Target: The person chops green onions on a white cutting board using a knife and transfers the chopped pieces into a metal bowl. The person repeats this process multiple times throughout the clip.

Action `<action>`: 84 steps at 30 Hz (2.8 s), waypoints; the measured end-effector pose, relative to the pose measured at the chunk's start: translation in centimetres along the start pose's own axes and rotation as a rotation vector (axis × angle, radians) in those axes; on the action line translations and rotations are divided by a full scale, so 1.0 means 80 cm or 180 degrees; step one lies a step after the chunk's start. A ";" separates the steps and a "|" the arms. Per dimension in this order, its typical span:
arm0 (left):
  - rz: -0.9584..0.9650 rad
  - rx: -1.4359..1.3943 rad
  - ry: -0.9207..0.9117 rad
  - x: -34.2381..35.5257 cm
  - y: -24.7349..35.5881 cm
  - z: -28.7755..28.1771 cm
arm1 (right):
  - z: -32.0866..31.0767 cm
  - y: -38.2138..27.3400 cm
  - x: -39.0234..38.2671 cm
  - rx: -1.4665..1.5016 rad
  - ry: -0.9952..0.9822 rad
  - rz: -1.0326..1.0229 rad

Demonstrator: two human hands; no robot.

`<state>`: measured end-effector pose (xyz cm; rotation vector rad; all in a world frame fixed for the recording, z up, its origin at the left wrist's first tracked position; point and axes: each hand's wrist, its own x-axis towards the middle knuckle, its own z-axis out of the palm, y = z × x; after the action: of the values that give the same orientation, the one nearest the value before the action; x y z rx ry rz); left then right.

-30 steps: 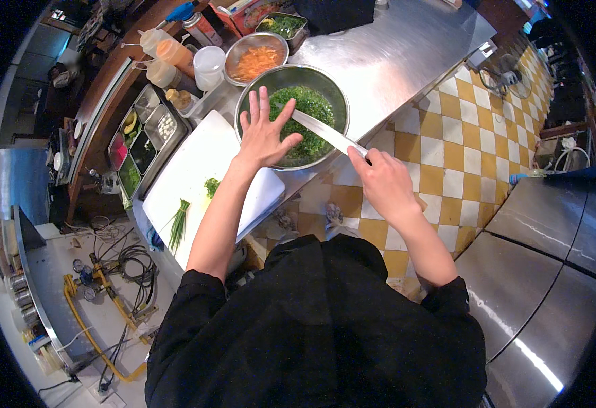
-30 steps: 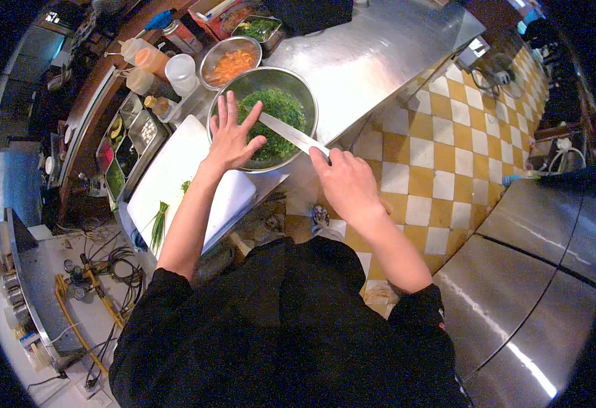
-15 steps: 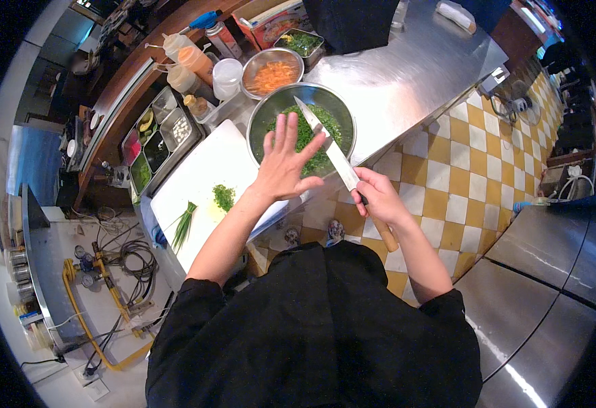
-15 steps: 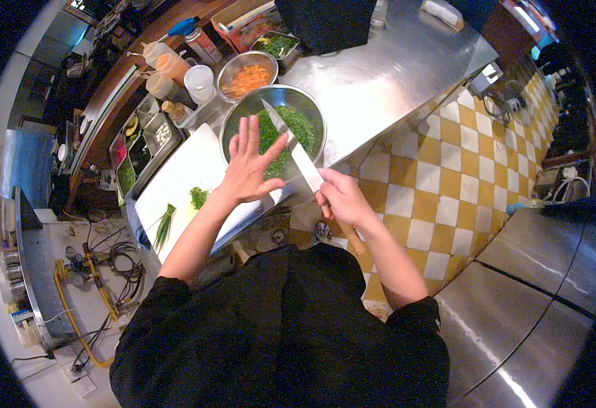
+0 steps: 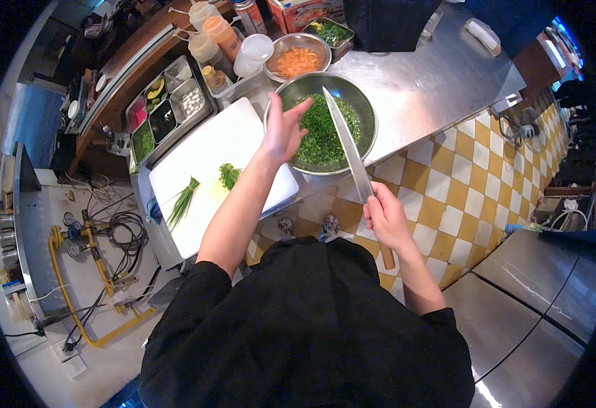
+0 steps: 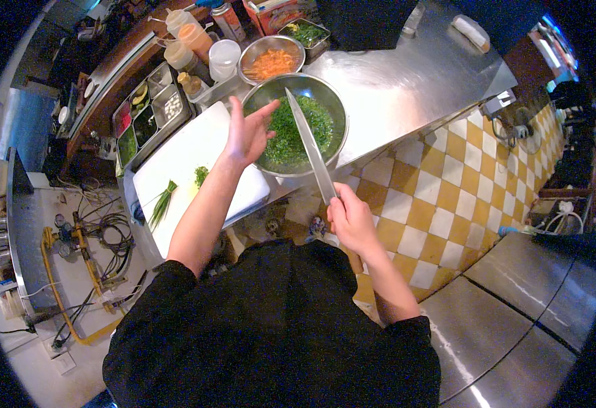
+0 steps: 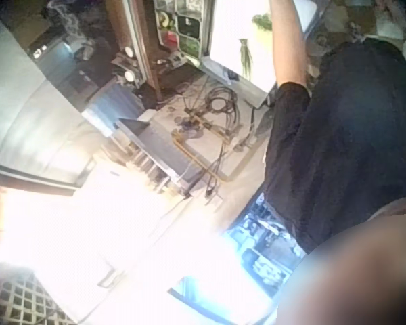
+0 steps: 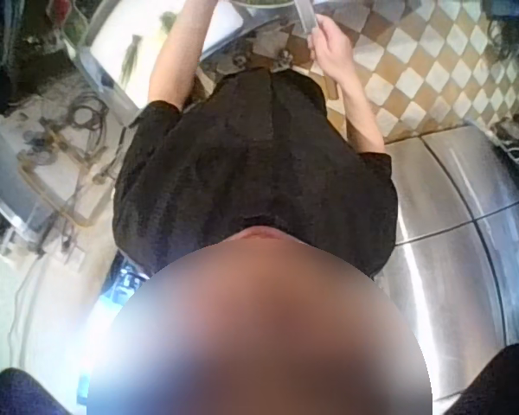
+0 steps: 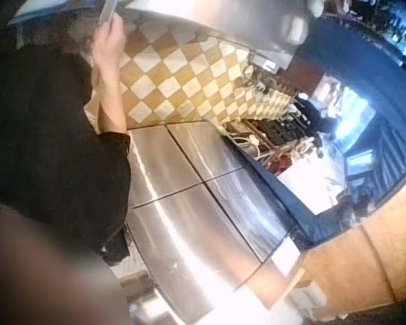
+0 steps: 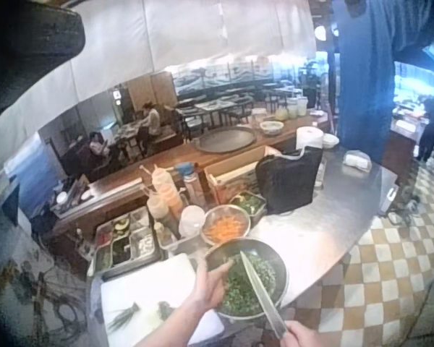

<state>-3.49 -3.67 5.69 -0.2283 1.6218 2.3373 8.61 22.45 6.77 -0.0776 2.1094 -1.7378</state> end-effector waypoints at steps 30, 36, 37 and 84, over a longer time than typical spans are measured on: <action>0.1857 0.2626 0.2758 -0.182 -0.123 -0.212 | 0.181 0.042 0.049 -0.3634 -0.0361 -0.1565; 0.1522 0.2892 0.2854 -0.185 -0.149 -0.221 | 0.201 0.039 0.025 -0.3587 -0.0696 -0.1535; 0.1517 0.2915 0.2808 -0.179 -0.150 -0.219 | 0.201 0.040 0.024 -0.3585 -0.0720 -0.1539; 0.2059 -0.0208 0.2988 -0.122 -0.131 -0.164 | 0.221 0.060 0.034 -0.0954 -0.1368 -0.1311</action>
<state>8.69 -13.93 -5.46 -1.0973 2.2720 3.0011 13.14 6.27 -1.04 -0.9401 2.0937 -1.4160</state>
